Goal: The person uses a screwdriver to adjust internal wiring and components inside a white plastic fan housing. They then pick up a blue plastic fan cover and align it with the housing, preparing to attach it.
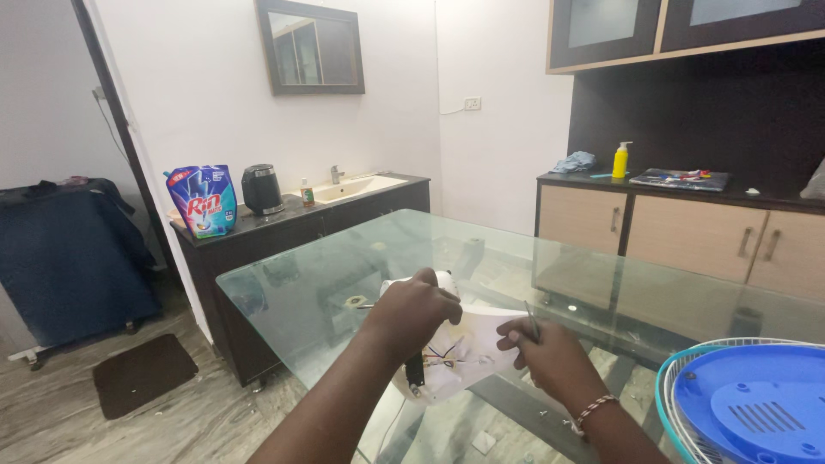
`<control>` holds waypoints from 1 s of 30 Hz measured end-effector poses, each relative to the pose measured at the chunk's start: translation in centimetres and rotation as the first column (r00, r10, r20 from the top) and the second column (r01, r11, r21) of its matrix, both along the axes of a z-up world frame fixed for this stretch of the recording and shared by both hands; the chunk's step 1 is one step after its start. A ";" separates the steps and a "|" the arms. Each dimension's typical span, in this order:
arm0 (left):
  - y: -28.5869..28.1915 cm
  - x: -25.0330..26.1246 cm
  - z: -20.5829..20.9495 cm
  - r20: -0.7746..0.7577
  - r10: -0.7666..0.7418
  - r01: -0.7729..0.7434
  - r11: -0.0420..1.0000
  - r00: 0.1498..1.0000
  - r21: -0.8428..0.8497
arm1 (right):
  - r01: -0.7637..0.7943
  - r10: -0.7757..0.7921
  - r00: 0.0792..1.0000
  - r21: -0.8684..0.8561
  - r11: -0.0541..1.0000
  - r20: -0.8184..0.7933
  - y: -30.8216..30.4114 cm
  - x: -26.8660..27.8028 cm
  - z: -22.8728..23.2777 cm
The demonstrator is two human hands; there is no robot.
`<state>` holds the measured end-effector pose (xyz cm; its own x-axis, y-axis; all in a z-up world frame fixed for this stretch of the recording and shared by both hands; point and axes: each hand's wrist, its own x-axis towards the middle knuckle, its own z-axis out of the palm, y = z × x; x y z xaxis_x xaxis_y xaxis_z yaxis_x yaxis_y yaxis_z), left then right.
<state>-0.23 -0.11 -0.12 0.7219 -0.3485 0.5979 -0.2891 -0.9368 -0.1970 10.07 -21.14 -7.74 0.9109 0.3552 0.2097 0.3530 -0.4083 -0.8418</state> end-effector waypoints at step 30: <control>-0.4 -0.9 -4.5 0.006 -0.024 0.023 0.991 1.000 0.129 | 0.025 0.281 0.863 -0.590 0.807 0.420 4.3 -3.7 -2.8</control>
